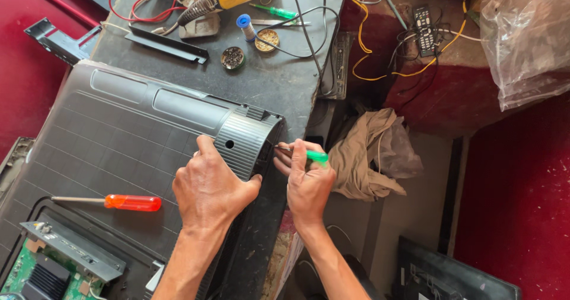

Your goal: The person uses a green-handled screwdriver to unscrew fasteners along the edge of a black plastic casing, then switches to an orange-handled screwdriver to continue removing screws. The person repositions the casing on the workbench and continues unscrewing along its edges.

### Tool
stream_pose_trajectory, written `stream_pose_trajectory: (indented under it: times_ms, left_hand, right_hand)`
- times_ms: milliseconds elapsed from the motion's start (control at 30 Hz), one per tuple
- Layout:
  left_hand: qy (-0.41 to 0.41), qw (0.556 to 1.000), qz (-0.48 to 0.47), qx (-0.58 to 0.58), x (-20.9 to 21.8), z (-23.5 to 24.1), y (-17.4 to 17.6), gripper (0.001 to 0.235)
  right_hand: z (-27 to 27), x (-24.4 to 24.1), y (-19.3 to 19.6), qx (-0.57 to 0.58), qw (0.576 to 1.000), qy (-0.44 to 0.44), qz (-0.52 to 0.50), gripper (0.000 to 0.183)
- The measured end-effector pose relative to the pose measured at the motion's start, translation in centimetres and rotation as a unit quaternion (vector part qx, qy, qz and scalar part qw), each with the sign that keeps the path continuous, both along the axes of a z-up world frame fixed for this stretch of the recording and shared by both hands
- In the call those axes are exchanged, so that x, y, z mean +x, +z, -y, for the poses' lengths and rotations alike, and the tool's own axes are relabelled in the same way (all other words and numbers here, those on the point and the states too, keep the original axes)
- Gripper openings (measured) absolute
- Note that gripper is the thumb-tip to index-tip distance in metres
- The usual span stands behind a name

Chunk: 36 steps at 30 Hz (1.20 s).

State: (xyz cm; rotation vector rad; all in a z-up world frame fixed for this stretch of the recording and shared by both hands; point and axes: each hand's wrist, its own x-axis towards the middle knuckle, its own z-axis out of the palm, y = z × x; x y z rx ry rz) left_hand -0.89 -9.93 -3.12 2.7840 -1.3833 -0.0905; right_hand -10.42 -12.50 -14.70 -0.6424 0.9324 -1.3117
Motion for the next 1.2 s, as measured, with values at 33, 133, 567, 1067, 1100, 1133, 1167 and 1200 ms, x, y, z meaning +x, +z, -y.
stream_pose_trajectory:
  times_ms: [33,133,567,1067,1100,1133,1167,1200]
  left_hand:
    - [-0.001,1.0,0.001,-0.005,0.0,-0.1,-0.1,0.08]
    - [0.001,1.0,-0.004,0.0,0.2,-0.2,-0.2,0.078]
    - [-0.02,1.0,-0.014,-0.021,0.2,-0.3,-0.1,0.077]
    - [-0.006,1.0,-0.011,0.006,0.3,-0.9,0.2,0.078]
    - [-0.009,1.0,-0.022,0.011,0.3,-1.2,0.4,0.079]
    - [-0.012,0.999,-0.035,0.016,0.3,-1.4,0.6,0.08]
    - [-0.024,0.999,-0.036,0.001,0.2,-1.9,0.7,0.088]
    - [-0.036,0.999,-0.037,-0.013,0.2,-2.5,0.9,0.097]
  right_hand:
    - [-0.3,0.0,0.1,0.005,1.0,-0.009,0.021,0.019]
    - [-1.0,-0.3,0.8,-0.173,0.931,-0.006,-0.321,0.012]
    - [2.8,-2.0,-0.5,0.052,0.994,0.085,0.046,0.027]
    - [3.7,-1.2,2.5,-0.163,0.935,0.097,-0.298,0.024]
    - [4.6,-1.5,2.4,-0.065,0.968,0.143,-0.198,0.025]
    - [5.1,-1.7,2.2,0.035,0.978,0.185,-0.095,0.027]
    - [5.1,-2.0,1.9,0.028,0.978,0.182,-0.099,0.027]
    - [4.8,-2.0,1.5,0.021,0.978,0.178,-0.102,0.027]
